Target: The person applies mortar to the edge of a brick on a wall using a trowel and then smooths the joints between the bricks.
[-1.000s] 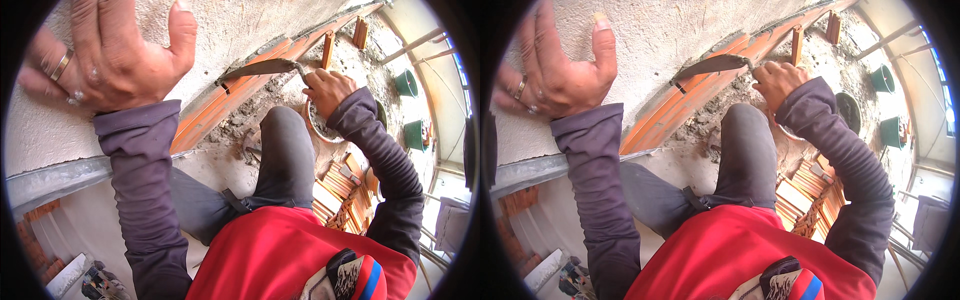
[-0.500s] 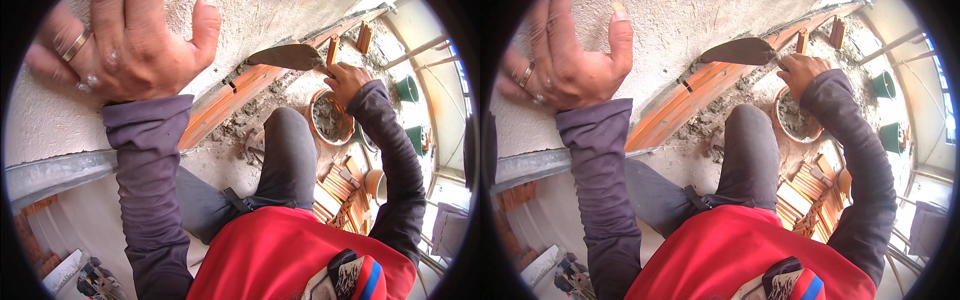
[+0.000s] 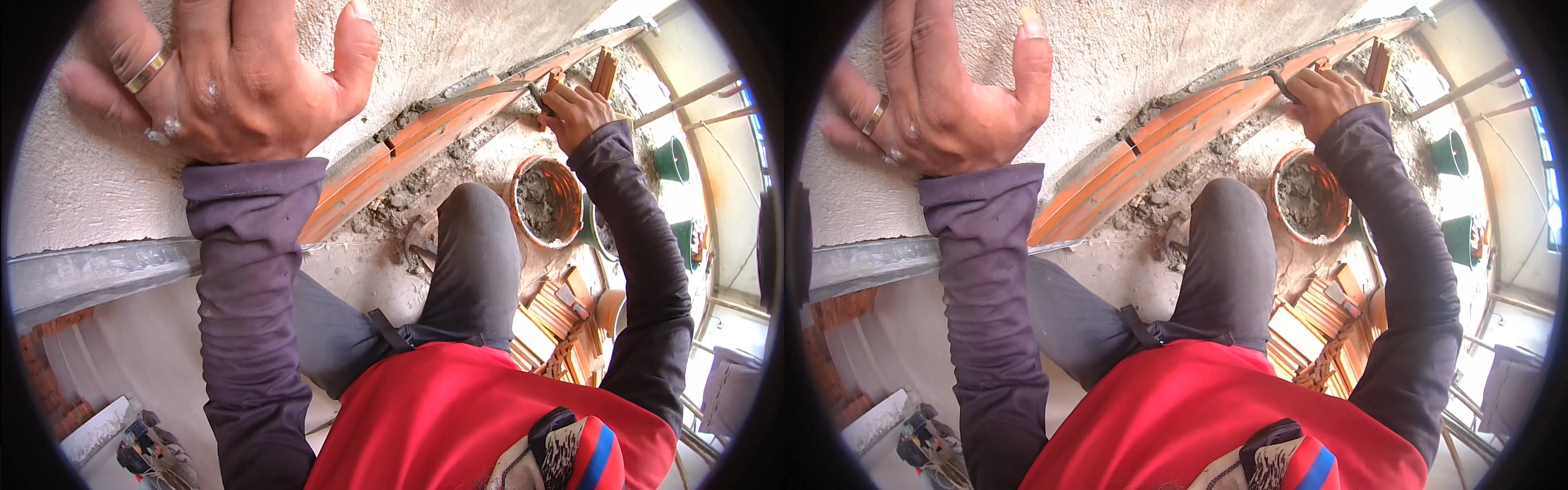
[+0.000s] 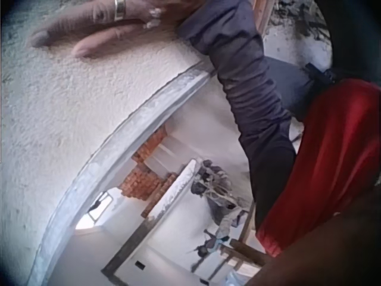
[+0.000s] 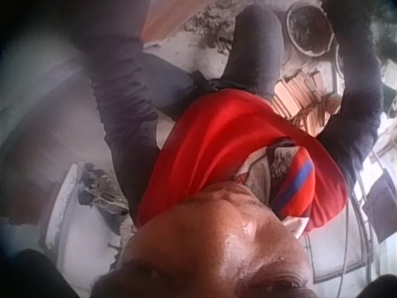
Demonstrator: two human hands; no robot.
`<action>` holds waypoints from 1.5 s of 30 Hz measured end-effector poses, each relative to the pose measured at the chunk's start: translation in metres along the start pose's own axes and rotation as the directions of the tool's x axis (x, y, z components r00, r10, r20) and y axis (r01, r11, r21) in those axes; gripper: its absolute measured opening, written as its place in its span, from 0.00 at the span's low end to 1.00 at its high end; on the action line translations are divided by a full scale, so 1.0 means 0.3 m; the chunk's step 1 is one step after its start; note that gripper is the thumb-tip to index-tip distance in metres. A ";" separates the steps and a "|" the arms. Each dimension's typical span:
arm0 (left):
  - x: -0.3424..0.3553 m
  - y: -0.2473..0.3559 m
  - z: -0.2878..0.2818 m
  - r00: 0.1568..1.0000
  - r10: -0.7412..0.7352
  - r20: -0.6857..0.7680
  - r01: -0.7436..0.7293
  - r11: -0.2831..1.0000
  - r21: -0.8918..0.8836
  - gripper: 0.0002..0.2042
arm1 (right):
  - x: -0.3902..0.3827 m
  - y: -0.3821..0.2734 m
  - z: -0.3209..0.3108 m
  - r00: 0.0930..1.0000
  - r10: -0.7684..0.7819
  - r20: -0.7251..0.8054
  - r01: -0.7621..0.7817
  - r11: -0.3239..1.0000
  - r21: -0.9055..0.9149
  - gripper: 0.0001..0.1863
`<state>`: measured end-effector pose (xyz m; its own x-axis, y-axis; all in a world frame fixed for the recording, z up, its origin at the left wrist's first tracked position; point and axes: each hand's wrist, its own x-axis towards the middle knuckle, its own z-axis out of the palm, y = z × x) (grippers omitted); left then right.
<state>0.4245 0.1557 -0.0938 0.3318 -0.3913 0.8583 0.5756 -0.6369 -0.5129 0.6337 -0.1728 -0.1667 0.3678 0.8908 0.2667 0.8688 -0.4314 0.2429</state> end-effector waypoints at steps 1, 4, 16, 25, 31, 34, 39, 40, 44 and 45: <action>0.000 0.001 0.000 1.000 0.002 -0.001 -0.002 1.000 0.004 0.29 | 0.000 0.019 -0.001 1.000 -0.020 -0.013 0.020 0.999 0.035 0.12; 0.007 -0.002 0.000 1.000 0.013 0.004 -0.013 1.000 0.018 0.29 | 0.009 0.052 -0.010 0.999 -0.043 0.010 0.042 0.994 0.098 0.13; 0.005 -0.007 -0.004 0.999 0.037 0.038 -0.039 0.998 0.054 0.30 | 0.074 0.105 0.083 0.990 -0.133 0.035 0.129 0.987 0.094 0.12; 0.010 -0.007 0.000 0.998 0.052 0.039 -0.054 0.996 0.074 0.31 | 0.033 0.097 0.062 0.998 -0.050 0.032 0.045 0.989 0.143 0.10; 0.016 -0.014 -0.004 0.997 0.064 0.037 -0.068 0.993 0.096 0.31 | -0.123 0.048 -0.019 0.907 0.141 0.397 -0.368 0.725 0.583 0.13; 0.017 -0.006 0.002 0.998 0.057 0.026 -0.059 0.994 0.095 0.31 | -0.209 -0.061 -0.011 0.586 0.128 0.800 -0.810 0.084 0.580 0.21; 0.017 -0.012 0.012 0.997 0.079 0.014 -0.080 0.990 0.117 0.32 | -0.143 -0.199 -0.130 0.401 -0.127 0.907 -0.857 -0.402 0.323 0.22; 0.019 -0.019 0.011 0.996 0.085 0.008 -0.085 0.989 0.121 0.32 | -0.124 -0.210 -0.140 0.394 -0.153 0.906 -0.859 -0.412 0.304 0.21; 0.029 -0.019 0.021 0.994 0.098 -0.043 -0.092 0.990 0.109 0.32 | -0.059 -0.232 -0.151 0.333 -0.203 0.921 -0.871 -0.440 0.218 0.21; 0.030 -0.015 0.020 0.995 0.092 -0.047 -0.087 0.991 0.103 0.32 | -0.048 -0.242 -0.153 0.312 -0.208 0.927 -0.875 -0.443 0.195 0.21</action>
<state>0.4293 0.1591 -0.0836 0.3484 -0.4790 0.8057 0.6185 -0.5283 -0.5816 0.5501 -0.1608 -0.1453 0.2411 0.4998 -0.8319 -0.6419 -0.5608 -0.5230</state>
